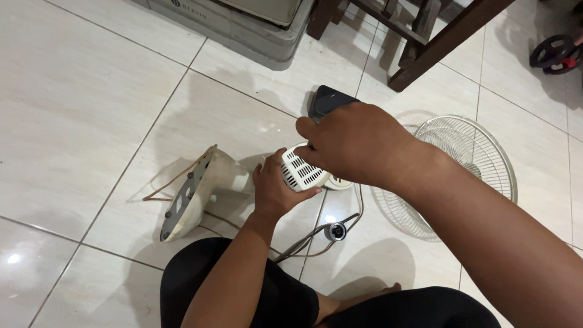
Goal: The person disassembles a small white electric fan using a screwdriver. They remove the front grille, unscrew the rear housing, and separate the motor assembly from the base, placing the parts on the floor.
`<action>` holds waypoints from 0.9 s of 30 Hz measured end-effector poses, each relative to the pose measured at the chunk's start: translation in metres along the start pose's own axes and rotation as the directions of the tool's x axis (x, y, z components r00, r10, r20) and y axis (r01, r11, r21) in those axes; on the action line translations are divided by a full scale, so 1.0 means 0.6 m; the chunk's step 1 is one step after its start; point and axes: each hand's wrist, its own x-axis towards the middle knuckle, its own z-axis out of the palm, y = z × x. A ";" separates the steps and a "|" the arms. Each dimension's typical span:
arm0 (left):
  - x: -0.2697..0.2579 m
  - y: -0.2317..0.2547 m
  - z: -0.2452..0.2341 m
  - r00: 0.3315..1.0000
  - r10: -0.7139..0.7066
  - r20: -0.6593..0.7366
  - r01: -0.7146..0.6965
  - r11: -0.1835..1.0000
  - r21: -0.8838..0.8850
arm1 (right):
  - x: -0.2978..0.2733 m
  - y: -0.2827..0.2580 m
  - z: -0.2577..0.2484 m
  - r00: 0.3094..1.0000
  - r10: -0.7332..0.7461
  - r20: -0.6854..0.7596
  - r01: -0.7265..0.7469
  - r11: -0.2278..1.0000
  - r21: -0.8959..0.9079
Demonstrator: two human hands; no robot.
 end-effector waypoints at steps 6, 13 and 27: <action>0.004 -0.002 0.005 0.999 -0.012 0.041 0.011 1.000 0.020 | -0.005 0.020 0.023 0.975 -0.196 -0.102 0.188 0.979 -0.084; 0.003 -0.003 0.009 0.999 -0.015 0.030 0.014 1.000 0.024 | -0.013 0.011 0.019 0.999 0.012 -0.042 -0.019 0.983 -0.181; 0.001 -0.001 0.007 0.999 -0.012 0.038 0.012 1.000 0.015 | -0.014 0.014 0.056 0.946 -0.034 -0.321 -0.033 0.979 -0.201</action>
